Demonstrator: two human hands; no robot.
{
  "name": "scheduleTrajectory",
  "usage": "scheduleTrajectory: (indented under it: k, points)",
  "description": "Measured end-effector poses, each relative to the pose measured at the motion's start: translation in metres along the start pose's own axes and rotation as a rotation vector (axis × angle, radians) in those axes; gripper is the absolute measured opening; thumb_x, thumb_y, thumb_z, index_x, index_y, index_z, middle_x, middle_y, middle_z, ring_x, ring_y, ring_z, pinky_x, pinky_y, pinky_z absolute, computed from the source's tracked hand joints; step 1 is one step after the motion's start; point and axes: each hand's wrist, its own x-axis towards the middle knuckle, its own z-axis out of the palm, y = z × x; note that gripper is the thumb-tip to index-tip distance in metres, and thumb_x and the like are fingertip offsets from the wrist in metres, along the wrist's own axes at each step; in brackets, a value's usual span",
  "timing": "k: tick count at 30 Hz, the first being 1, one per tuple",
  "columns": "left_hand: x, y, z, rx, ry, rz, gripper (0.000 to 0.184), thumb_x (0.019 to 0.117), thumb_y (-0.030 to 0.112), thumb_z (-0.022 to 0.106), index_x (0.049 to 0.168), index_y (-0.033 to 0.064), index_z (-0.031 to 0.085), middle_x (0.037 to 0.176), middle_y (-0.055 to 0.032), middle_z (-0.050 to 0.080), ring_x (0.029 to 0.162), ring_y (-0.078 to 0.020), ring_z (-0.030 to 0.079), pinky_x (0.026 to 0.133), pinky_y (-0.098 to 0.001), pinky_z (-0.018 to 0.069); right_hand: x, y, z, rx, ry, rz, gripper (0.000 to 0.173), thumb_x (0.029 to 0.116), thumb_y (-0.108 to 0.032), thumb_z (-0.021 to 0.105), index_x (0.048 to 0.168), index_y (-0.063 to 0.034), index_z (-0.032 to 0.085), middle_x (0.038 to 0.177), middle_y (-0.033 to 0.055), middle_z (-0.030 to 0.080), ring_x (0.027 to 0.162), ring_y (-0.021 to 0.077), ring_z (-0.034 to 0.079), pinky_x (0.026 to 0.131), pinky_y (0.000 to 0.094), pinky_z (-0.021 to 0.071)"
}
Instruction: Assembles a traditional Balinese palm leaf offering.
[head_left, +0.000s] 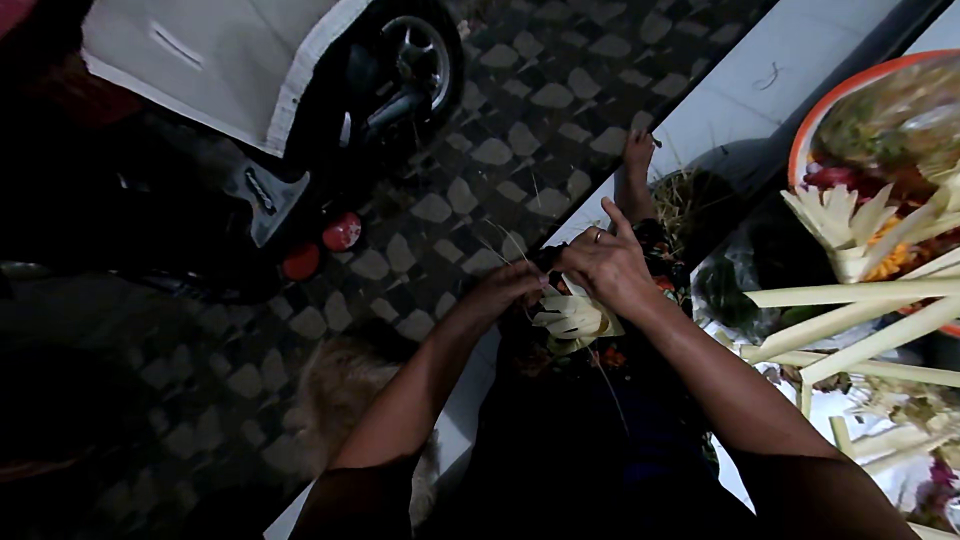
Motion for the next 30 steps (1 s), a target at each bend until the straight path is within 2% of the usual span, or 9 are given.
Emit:
scheduleTrajectory:
  k: [7,11,15,18,20,27,30]
  points:
    - [-0.001,-0.003,-0.002,0.050,0.003,-0.023,0.015,0.1038,0.024,0.052,0.103,0.0127,0.062,0.078,0.0043,0.061,0.069,-0.0028,0.056,0.064,-0.0182,0.0475,-0.001,0.003,0.007,0.016,0.023,-0.008,0.020,0.1040,-0.016,0.056,0.100,-0.0153,0.076,0.094,0.0004,0.075,0.102,0.0199,0.070,0.123,0.0665,0.0171]
    - [-0.001,-0.005,-0.003,0.047,0.015,-0.031,0.017,0.1034,0.025,0.050,0.102,0.0141,0.063,0.077,0.0054,0.060,0.069,-0.0026,0.055,0.064,-0.0184,0.0468,0.001,-0.001,0.010,-0.003,0.015,-0.015,0.018,0.1028,-0.018,0.059,0.099,-0.0156,0.076,0.093,0.0003,0.074,0.101,0.0210,0.070,0.121,0.0683,0.0191]
    - [-0.003,-0.004,0.000,0.021,0.051,-0.036,0.020,0.1060,0.026,0.049,0.109,0.0131,0.065,0.081,0.0053,0.061,0.070,-0.0017,0.056,0.065,-0.0170,0.0473,0.005,-0.009,0.003,-0.022,-0.064,-0.046,0.019,0.1037,-0.028,0.060,0.109,-0.0179,0.075,0.105,-0.0021,0.075,0.118,0.0213,0.066,0.122,0.0708,0.0146]
    - [-0.004,-0.002,0.004,-0.012,0.063,-0.030,0.022,0.1069,0.024,0.048,0.105,0.0120,0.065,0.076,0.0058,0.059,0.064,-0.0008,0.053,0.061,-0.0156,0.0461,0.004,-0.012,0.001,-0.043,-0.036,-0.056,0.017,0.1032,-0.017,0.059,0.103,-0.0161,0.076,0.098,-0.0001,0.074,0.108,0.0219,0.068,0.122,0.0696,0.0157]
    - [-0.004,-0.003,0.004,0.009,0.046,-0.002,0.019,0.1069,0.022,0.049,0.104,0.0118,0.064,0.076,0.0059,0.059,0.065,-0.0011,0.053,0.062,-0.0165,0.0466,0.004,-0.013,-0.001,-0.048,-0.027,-0.056,0.017,0.1003,-0.011,0.061,0.101,-0.0164,0.077,0.094,0.0007,0.073,0.103,0.0226,0.068,0.122,0.0685,0.0171]
    - [-0.005,-0.002,0.005,-0.004,0.045,-0.015,0.015,0.1067,0.021,0.050,0.107,0.0121,0.062,0.083,0.0051,0.062,0.072,-0.0015,0.057,0.069,-0.0173,0.0492,0.002,-0.008,0.003,-0.049,0.002,-0.057,0.017,0.0995,-0.010,0.061,0.099,-0.0167,0.077,0.093,-0.0009,0.074,0.101,0.0213,0.069,0.121,0.0688,0.0181]
    - [-0.005,-0.004,0.004,-0.010,0.040,0.003,0.015,0.1060,0.021,0.049,0.103,0.0130,0.062,0.081,0.0057,0.062,0.071,-0.0014,0.056,0.068,-0.0168,0.0479,0.002,-0.006,0.005,-0.045,0.015,-0.061,0.016,0.0991,-0.010,0.062,0.098,-0.0159,0.077,0.093,-0.0006,0.074,0.100,0.0206,0.070,0.121,0.0682,0.0182]
